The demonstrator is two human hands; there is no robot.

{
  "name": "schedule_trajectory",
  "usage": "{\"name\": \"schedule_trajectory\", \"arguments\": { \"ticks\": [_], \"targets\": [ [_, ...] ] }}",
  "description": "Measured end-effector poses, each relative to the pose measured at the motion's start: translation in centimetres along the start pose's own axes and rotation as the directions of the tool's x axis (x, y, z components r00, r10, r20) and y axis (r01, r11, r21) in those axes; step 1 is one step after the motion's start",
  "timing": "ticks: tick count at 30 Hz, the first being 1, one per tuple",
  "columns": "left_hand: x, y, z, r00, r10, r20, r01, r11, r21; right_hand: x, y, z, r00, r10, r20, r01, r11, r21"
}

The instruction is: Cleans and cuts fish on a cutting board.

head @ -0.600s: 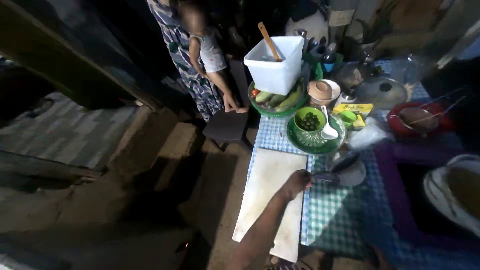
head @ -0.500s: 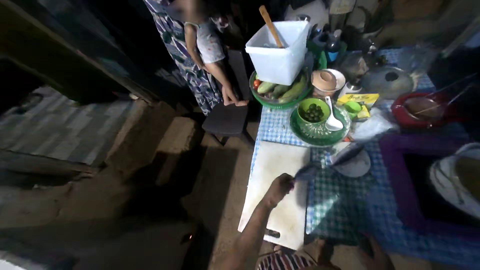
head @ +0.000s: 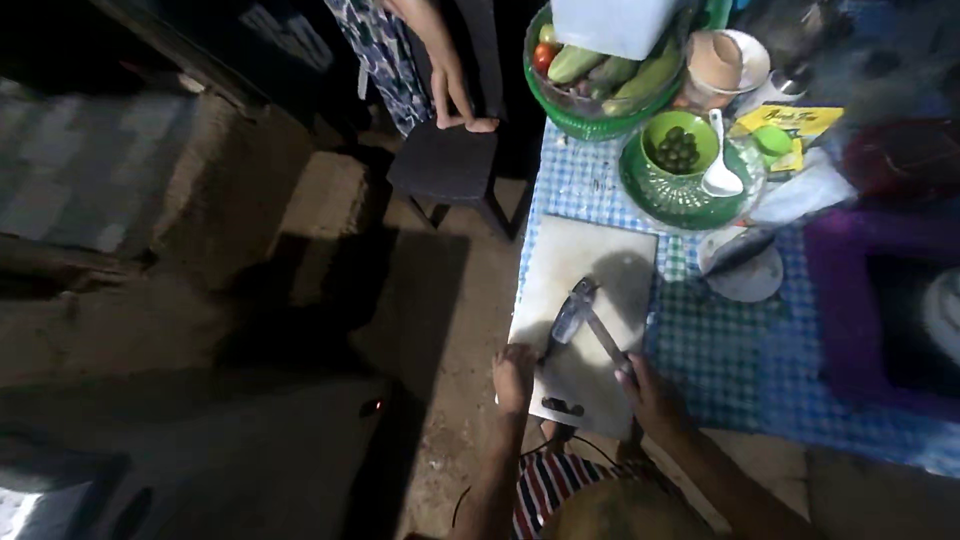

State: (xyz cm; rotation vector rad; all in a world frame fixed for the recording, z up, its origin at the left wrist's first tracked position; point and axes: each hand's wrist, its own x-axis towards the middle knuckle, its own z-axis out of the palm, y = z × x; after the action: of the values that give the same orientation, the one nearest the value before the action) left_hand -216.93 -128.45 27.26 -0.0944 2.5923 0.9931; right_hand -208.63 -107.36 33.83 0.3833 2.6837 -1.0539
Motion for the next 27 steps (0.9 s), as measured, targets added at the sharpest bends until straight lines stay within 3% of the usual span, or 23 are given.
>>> {"name": "schedule_trajectory", "arguments": {
  "ticks": [5, 12, 14, 16, 18, 21, 24, 27],
  "targets": [
    [-0.5, -0.6, 1.1, 0.996, -0.001, -0.091, -0.004, 0.998, -0.056, 1.0, -2.0, 0.4, 0.981, 0.113, 0.159, -0.099, 0.991, -0.092],
    [-0.2, -0.8, 2.1, 0.990, 0.031, -0.138, -0.031, 1.000, 0.002, 1.6, -1.6, 0.5, 0.973, 0.121, 0.199, -0.083, 0.979, -0.185],
    [-0.1, -0.5, 2.4, 0.989, 0.042, -0.144, -0.045, 0.999, -0.017, 1.6, -1.4, 0.1, 0.975, 0.120, 0.188, -0.089, 0.983, -0.163],
    [0.0, -0.1, 2.8, 0.987, 0.068, -0.143, -0.073, 0.997, -0.025, 1.3, -0.6, 0.0, 0.995, 0.073, 0.069, -0.065, 0.992, -0.112],
    [0.2, 0.5, 3.2, 0.986, 0.081, -0.142, -0.086, 0.996, -0.028, 1.6, 0.2, -0.8, 0.992, 0.125, 0.020, -0.123, 0.989, -0.079],
    [0.5, 1.3, 3.8, 0.984, 0.083, -0.158, -0.087, 0.996, -0.016, 2.4, 1.4, -2.0, 0.971, 0.240, 0.024, -0.239, 0.971, -0.031],
    [1.0, 2.4, 4.4, 0.981, 0.098, -0.167, -0.099, 0.995, 0.005, 3.1, 1.9, -2.5, 0.967, 0.253, 0.039, -0.254, 0.967, 0.027],
    [2.1, 4.5, 4.7, 0.981, 0.128, -0.148, -0.121, 0.991, 0.059, 4.0, 1.8, -2.6, 0.940, 0.309, 0.145, -0.322, 0.944, 0.078]
  ]
}}
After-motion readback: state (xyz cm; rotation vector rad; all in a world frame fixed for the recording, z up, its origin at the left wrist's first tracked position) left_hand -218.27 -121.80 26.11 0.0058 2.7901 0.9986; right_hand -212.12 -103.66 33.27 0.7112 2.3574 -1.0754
